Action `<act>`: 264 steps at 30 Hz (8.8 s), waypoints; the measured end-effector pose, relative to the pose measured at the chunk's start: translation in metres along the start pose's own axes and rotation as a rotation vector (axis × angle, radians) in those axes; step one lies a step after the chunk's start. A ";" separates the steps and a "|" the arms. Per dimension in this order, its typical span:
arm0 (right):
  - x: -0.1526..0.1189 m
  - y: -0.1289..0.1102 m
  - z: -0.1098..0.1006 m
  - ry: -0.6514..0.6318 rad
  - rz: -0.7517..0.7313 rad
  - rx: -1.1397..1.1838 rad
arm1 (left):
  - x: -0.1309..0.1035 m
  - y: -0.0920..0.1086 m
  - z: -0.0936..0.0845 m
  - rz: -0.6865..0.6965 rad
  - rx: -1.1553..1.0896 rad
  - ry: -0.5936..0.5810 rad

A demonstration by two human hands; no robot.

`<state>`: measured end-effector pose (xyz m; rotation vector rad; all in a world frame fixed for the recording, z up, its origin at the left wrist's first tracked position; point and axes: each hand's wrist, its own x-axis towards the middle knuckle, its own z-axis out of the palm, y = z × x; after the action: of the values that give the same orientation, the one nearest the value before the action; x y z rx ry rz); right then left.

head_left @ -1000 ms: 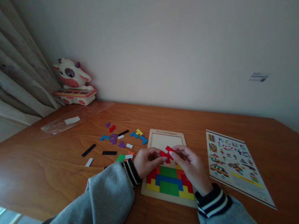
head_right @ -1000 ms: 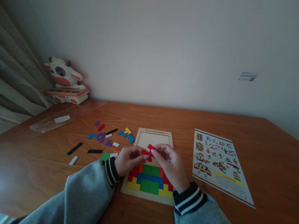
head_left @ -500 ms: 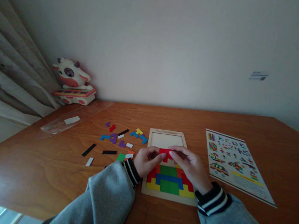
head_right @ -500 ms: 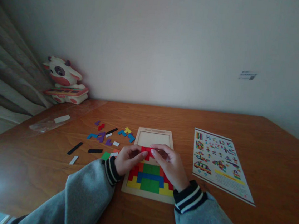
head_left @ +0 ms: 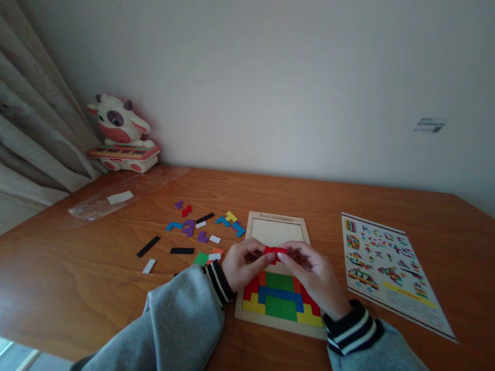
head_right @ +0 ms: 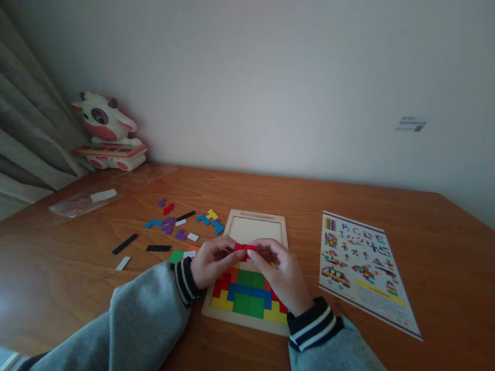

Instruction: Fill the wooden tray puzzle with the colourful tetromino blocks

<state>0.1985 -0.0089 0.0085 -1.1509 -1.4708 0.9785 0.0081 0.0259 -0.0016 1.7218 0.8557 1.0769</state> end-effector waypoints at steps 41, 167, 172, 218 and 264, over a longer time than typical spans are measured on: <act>0.005 0.004 -0.007 0.250 0.090 0.074 | 0.003 0.006 -0.003 -0.057 0.069 0.133; 0.003 0.020 -0.016 0.053 -0.239 -0.947 | -0.003 0.004 -0.009 0.360 0.692 -0.235; 0.001 0.022 -0.011 0.104 -0.186 -0.962 | -0.004 0.007 -0.009 0.356 0.701 -0.225; 0.003 0.028 -0.017 0.116 -0.124 -0.708 | 0.007 0.019 -0.081 -0.486 1.363 0.035; 0.003 0.021 -0.013 0.104 -0.130 -0.682 | 0.013 0.017 -0.073 -0.312 1.360 -0.118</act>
<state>0.2144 -0.0013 -0.0090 -1.5268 -1.8269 0.3106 -0.0528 0.0549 0.0334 2.4957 1.9378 0.0444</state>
